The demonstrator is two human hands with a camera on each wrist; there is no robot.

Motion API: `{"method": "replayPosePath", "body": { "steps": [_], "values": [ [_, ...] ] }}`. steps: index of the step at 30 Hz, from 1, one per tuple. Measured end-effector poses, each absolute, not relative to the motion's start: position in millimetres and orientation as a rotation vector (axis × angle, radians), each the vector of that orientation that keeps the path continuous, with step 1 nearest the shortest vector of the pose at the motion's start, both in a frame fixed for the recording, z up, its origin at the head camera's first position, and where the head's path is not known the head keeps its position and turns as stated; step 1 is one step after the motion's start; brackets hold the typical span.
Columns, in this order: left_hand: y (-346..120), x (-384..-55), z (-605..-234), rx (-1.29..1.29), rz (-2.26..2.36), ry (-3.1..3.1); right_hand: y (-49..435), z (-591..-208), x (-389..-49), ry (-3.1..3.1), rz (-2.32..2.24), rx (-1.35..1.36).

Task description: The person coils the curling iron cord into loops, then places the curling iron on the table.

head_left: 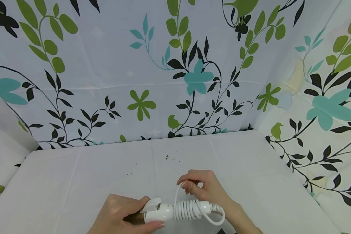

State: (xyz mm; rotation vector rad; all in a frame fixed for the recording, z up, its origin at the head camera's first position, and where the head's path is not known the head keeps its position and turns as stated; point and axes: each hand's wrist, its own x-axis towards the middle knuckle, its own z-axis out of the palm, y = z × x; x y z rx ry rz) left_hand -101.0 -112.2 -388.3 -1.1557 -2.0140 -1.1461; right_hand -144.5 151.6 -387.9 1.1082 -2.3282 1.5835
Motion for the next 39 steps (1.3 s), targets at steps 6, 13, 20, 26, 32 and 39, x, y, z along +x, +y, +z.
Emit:
{"method": "replayPosePath", "body": {
  "steps": [6, 13, 20, 26, 32, 39],
  "values": [
    [-111.3, -102.0, -387.9, -1.156, -1.156, -1.953, 149.4, -384.7, -141.6, -2.395, 1.761, 0.921],
    [-111.7, -99.4, -388.6, -1.044, -1.195, -1.99, 144.9, -385.8, -140.6, -2.36, 1.83, 0.809],
    [-111.7, -96.9, -386.3, -0.903, -1.26, -2.017, 141.9, -394.5, -143.8, -2.254, 1.489, 1.048],
    [-111.8, -96.2, -384.5, -0.851, -1.235, -2.009, 140.7, -395.7, -141.4, -2.361, 1.498, 0.982],
    [-110.9, -94.3, -383.3, -0.659, -1.165, -2.085, 139.8, -395.9, -137.2, -2.509, 1.715, 0.821],
    [-109.4, -92.5, -382.3, -0.405, -1.043, -2.169, 135.6, -401.3, -138.5, -2.471, 1.636, 0.965]
  ]
}}
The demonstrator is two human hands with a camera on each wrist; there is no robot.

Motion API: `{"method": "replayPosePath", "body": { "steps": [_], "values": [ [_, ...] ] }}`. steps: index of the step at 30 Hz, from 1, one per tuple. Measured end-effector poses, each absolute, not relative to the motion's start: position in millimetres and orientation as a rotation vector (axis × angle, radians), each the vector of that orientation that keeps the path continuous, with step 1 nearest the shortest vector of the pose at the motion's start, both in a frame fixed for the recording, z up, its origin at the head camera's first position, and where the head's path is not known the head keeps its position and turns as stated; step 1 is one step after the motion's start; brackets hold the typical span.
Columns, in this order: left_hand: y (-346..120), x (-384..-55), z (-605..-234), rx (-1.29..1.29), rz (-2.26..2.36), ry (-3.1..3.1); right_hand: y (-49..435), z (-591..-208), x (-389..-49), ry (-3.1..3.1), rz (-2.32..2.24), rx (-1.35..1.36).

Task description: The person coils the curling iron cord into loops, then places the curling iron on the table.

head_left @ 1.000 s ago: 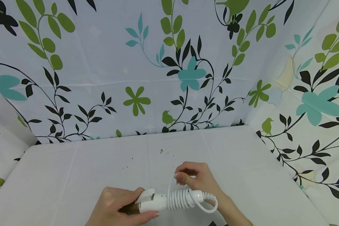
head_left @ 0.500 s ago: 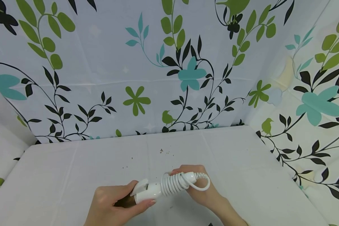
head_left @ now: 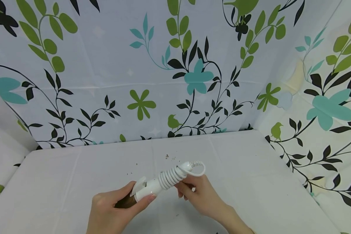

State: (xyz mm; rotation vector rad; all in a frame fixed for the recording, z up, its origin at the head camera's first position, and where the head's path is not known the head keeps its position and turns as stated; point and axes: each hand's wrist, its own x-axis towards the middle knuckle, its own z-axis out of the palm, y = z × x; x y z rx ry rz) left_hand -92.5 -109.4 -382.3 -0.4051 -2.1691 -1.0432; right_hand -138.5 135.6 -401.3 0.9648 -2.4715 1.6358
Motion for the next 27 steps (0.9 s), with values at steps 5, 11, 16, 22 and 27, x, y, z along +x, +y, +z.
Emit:
{"method": "replayPosePath", "body": {
  "steps": [5, 11, 16, 22, 27],
  "values": [
    [-107.8, -91.2, -377.9, -0.315, -1.064, -2.172, 131.6, -400.6, -137.1, -2.511, 1.583, 1.09],
    [-106.8, -90.9, -372.8, -0.128, -1.074, -2.229, 130.1, -400.6, -136.3, -2.496, 1.416, 1.317],
    [-110.0, -94.0, -377.4, -0.196, -0.952, -2.205, 131.2, -400.8, -135.3, -2.497, 1.311, 1.443],
    [-112.6, -96.3, -382.3, -0.209, -0.885, -2.22, 130.3, -400.1, -133.4, -2.534, 1.242, 1.491],
    [-113.7, -97.4, -381.0, -0.158, -0.873, -2.229, 130.5, -401.4, -134.6, -2.565, 1.176, 1.401]
  ]
}}
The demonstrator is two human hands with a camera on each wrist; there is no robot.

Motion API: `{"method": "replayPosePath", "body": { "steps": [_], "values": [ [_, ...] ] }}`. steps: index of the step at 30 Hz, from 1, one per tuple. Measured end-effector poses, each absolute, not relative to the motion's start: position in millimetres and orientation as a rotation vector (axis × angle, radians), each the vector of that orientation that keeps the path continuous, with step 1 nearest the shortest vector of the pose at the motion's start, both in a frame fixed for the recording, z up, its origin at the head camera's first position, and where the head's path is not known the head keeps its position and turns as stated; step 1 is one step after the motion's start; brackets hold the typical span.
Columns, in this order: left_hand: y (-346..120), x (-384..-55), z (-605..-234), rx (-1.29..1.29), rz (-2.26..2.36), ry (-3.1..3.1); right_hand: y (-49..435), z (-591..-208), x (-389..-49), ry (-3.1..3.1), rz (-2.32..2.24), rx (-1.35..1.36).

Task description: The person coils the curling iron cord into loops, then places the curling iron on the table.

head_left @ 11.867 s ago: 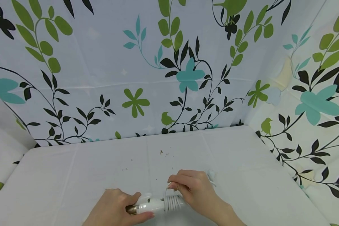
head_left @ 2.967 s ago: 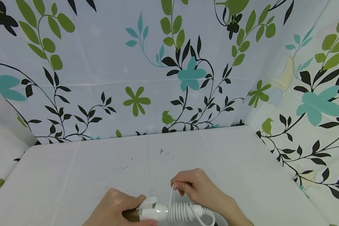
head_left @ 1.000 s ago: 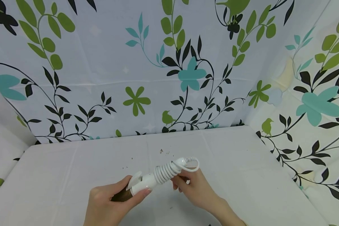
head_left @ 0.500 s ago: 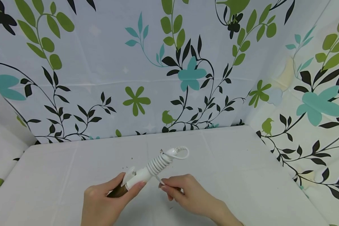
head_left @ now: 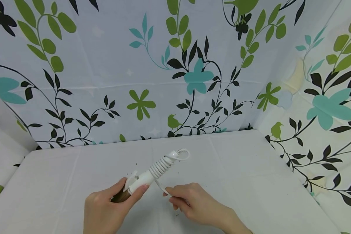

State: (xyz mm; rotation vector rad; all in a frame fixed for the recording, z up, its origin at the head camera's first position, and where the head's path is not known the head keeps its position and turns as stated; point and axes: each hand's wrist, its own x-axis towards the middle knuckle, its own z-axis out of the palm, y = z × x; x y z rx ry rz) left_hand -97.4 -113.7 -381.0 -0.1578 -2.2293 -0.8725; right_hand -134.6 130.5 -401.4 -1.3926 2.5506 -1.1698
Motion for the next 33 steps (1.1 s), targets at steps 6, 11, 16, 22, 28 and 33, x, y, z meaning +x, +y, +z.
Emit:
{"method": "replayPosePath", "body": {
  "steps": [6, 11, 16, 22, 28, 33],
  "values": [
    [-117.6, -97.2, -376.2, -0.039, -0.847, -2.259, 127.8, -402.9, -134.0, 2.555, -1.241, -1.338],
    [-120.0, -95.8, -372.8, 0.017, -0.823, -2.304, 126.9, -402.4, -134.0, 2.577, -1.267, -1.204],
    [-120.2, -95.2, -371.2, 0.068, -0.795, -2.377, 128.2, -402.1, -133.8, 2.676, -1.192, -1.143],
    [-120.8, -96.1, -371.4, 0.067, -0.749, -2.414, 130.4, -401.7, -131.4, 2.709, -1.087, -1.336],
    [-121.2, -96.9, -371.6, 0.083, -0.734, -2.477, 131.4, -398.2, -126.8, 2.679, -1.017, -1.556],
    [-122.9, -96.7, -373.3, 0.056, -0.703, -2.523, 132.6, -395.4, -125.8, 2.706, -0.94, -1.622]
  ]
}}
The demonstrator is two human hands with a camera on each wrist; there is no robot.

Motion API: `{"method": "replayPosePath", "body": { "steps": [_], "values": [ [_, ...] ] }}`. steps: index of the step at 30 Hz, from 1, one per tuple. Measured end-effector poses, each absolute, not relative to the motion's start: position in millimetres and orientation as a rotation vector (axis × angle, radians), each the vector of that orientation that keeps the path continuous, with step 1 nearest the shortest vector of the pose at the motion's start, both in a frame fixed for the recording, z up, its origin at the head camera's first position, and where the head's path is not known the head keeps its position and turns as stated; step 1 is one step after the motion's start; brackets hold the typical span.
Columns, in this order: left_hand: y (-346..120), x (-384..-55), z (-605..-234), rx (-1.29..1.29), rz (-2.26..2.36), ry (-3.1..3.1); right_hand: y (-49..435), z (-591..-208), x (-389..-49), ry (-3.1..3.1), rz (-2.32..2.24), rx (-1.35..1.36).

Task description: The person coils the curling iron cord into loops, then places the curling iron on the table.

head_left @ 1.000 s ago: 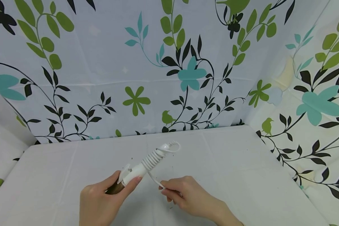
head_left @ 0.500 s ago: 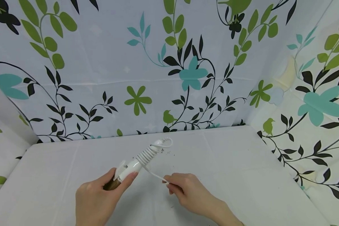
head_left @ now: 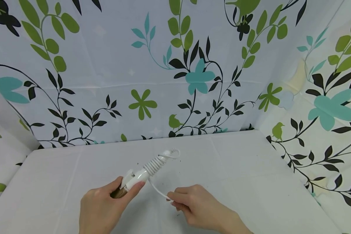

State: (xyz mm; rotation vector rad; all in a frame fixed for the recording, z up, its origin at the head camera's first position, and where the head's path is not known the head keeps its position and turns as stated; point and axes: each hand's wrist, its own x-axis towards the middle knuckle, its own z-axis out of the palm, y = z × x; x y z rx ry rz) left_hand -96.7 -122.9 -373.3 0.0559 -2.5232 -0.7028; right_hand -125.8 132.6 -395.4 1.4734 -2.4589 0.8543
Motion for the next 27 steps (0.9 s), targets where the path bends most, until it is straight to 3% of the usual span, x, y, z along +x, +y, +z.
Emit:
{"method": "replayPosePath", "body": {
  "steps": [9, 13, 20, 27],
  "values": [
    [-125.4, -97.1, -374.6, 0.013, -0.646, -2.689, 133.5, -393.7, -128.6, -2.242, 0.557, 1.454],
    [-125.7, -97.3, -376.3, -0.016, -0.639, -2.733, 133.1, -394.7, -130.1, -2.183, 0.535, 1.444],
    [-124.9, -98.3, -384.6, -0.289, -0.475, -2.713, 132.4, -396.3, -132.0, -2.104, 0.585, 1.422],
    [-122.5, -99.7, -384.9, -0.329, -0.482, -2.864, 131.8, -397.3, -131.3, -2.12, 0.624, 1.38]
  ]
}}
